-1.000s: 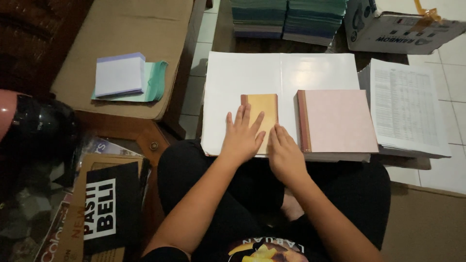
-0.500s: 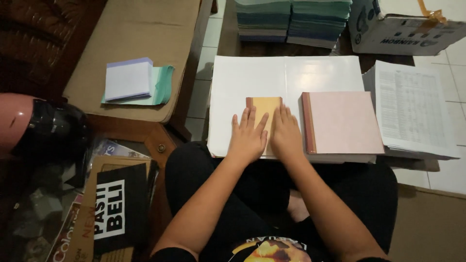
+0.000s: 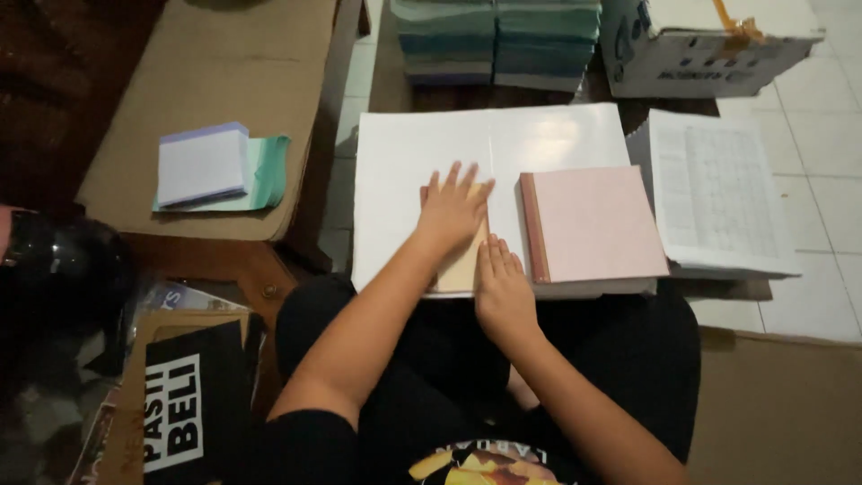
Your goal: The person is flipping through the pages of two small paper pads, likely for inspection or counting purposes.
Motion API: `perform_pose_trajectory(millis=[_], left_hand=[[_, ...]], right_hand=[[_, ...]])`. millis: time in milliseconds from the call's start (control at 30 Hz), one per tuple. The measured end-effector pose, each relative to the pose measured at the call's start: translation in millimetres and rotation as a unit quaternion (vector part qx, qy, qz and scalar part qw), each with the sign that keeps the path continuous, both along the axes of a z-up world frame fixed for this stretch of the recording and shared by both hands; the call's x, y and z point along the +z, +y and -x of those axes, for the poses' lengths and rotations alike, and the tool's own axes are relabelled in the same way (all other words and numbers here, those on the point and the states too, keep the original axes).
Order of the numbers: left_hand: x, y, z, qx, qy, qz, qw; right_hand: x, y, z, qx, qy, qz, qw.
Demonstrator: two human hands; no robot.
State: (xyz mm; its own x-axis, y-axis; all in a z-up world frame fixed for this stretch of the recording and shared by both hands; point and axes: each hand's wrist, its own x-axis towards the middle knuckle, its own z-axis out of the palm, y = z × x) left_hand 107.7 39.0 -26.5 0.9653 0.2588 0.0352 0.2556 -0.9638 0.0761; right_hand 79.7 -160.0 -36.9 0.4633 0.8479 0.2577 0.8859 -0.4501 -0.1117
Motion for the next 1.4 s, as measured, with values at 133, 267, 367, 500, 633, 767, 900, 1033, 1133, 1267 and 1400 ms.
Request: perform_pose_trajectory(millis=[133, 267, 367, 500, 633, 767, 900, 1033, 1133, 1267, 1400], left_hand=[[14.6, 0.0, -0.3, 0.035, 0.002, 0.012, 0.999], [37.9, -15.9, 23.3, 0.070, -0.030, 0.062, 0.995], [31.4, -13.9, 35.4, 0.061, -0.107, 0.024, 0.992], [23.4, -2.8, 35.2, 0.042, -0.167, -0.028, 0.985], [25.3, 1.9, 38.3, 0.041, -0.148, -0.020, 0.988], [24.9, 0.5, 62.6, 0.052, -0.115, 0.017, 0.992], [13.9, 6.7, 93.7, 0.093, -0.120, 0.097, 0.984], [12.9, 18.8, 108.6, 0.109, -0.144, 0.171, 0.969], [22.7, 19.2, 112.5, 0.099, -0.132, 0.179, 0.970], [38.1, 15.5, 112.7, 0.232, -0.290, 0.324, 0.870], [12.6, 15.8, 107.0, 0.263, -0.345, 0.603, 0.669]], right_hand=[[-3.0, 1.7, -2.6, -0.004, -0.005, 0.004, 1.000], [-3.6, 1.2, -0.8, -0.008, -0.010, 0.005, 1.000], [-4.7, -1.0, -1.3, -0.001, -0.008, 0.012, 1.000], [32.0, -0.3, 5.4, 0.002, 0.048, 0.024, 0.999], [33.0, -10.5, 0.0, 0.032, 0.045, 0.077, 0.995], [23.2, -20.7, 0.1, 0.045, 0.042, -0.004, 0.998], [36.4, -26.6, 1.4, 0.082, 0.047, -0.034, 0.995], [72.6, -28.2, 8.5, 0.090, 0.071, -0.029, 0.993], [77.1, -28.2, 12.2, 0.076, 0.097, -0.016, 0.992], [73.6, -26.3, 10.8, 0.053, 0.062, -0.062, 0.995], [71.1, -16.3, 8.4, -0.001, -0.064, -0.125, 0.990]])
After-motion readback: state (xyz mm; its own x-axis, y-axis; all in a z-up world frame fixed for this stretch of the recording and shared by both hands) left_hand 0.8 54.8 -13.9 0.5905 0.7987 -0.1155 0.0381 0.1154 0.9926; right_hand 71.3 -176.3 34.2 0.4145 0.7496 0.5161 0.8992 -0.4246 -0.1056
